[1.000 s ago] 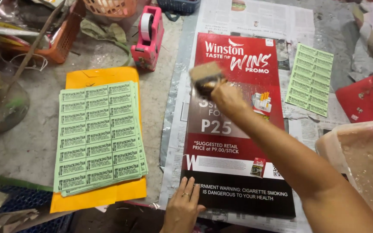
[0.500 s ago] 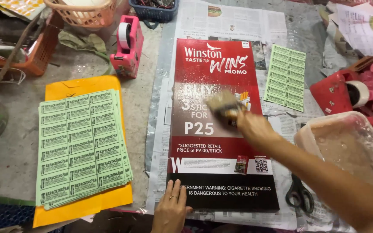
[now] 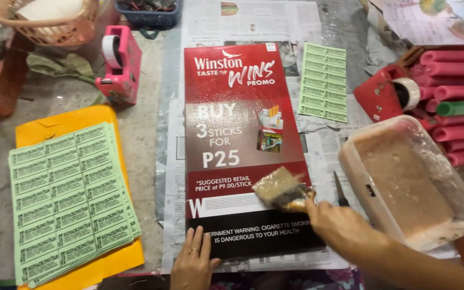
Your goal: Applying adhesive to a promotional poster and attaching pre-printed label sheets.
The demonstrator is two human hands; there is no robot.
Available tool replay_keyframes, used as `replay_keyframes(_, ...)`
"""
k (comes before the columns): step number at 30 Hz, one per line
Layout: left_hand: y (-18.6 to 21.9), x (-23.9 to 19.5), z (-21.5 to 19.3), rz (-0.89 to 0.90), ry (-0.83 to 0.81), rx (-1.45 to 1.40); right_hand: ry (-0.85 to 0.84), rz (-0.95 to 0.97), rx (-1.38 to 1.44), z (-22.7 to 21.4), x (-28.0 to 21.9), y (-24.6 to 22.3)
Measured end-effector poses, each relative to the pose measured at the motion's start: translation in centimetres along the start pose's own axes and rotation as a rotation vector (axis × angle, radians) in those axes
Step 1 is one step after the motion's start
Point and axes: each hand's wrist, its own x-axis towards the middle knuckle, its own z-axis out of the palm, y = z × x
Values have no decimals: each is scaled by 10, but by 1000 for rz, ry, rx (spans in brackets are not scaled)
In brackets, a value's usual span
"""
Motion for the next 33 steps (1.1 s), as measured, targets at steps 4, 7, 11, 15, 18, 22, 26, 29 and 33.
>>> replay_keyframes(4, -2, 3, -1, -7, -62, -19, -272, 325, 512, -75, 48, 32)
replay_keyframes(7, -3, 2, -3, -19, -79, -62, 4, 491, 836, -90, 116, 65)
replay_keyframes(11, -1, 7, -14, -28, -122, -14, 275, 219, 233, -77, 217, 113)
replay_keyframes(15, -2, 6, -12, -36, -97, -24, 301, 170, 108, -54, 231, 115)
replay_keyframes(18, -3, 4, -9, -30, -78, -10, 140, 336, 869, -93, 91, 52)
replay_keyframes(22, -1, 11, -17, -37, -64, -19, 822, -318, 33, 51, 11, 52)
replay_keyframes(26, -2, 13, -32, -47, -94, -156, -72, 62, 312, 6, -66, 38)
replay_keyframes(29, 2, 8, -40, -61, 55, -248, 141, 6, 633, -34, -87, 38)
replay_keyframes(33, 3, -8, -53, -54, 208, -237, 446, -121, 864, -5, -53, 44)
